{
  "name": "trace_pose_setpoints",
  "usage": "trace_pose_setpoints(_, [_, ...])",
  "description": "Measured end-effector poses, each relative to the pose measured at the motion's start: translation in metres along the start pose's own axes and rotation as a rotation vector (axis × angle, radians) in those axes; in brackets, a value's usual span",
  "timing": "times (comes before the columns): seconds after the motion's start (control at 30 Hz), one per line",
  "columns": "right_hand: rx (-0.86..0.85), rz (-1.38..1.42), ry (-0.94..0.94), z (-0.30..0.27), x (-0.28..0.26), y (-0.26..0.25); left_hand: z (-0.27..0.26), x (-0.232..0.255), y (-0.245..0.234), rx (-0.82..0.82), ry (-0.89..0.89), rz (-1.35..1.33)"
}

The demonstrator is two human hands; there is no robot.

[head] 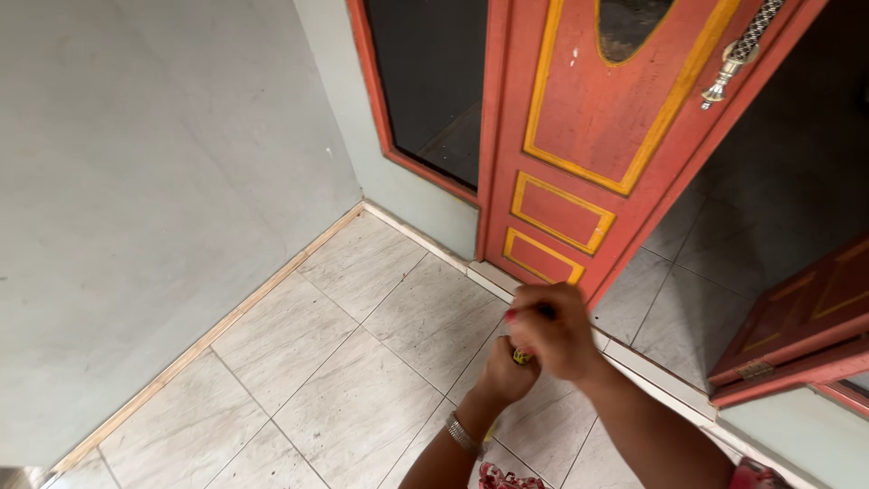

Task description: The person attempts to reattach the blade of a yellow squeegee to its black handle by pressing and twisting the parts together while moving from an outdoor patio to a mat on a bedroom floor.

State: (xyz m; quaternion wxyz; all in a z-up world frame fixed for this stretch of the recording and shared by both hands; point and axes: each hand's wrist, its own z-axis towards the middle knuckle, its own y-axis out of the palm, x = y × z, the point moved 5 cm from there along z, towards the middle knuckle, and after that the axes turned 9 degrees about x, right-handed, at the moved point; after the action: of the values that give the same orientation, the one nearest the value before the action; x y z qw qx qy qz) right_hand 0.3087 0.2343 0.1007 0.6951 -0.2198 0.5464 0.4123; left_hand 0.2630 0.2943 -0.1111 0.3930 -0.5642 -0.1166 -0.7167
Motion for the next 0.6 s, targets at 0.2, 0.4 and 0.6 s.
trace_pose_setpoints(0.2, [-0.219, -0.098, -0.183, -0.008, 0.081, 0.061, -0.001, -0.080, -0.005, -0.006, 0.058, -0.065])
trace_pose_setpoints(0.4, [-0.213, 0.037, -0.237, -0.009, 0.120, 0.081, -0.017, -0.102, -0.110, -0.011, -0.317, 0.132])
trace_pose_setpoints(0.6, [-0.110, 0.279, -0.069, 0.003, 0.151, 0.060, 0.002, -0.090, -0.141, -0.071, -0.360, 0.407])
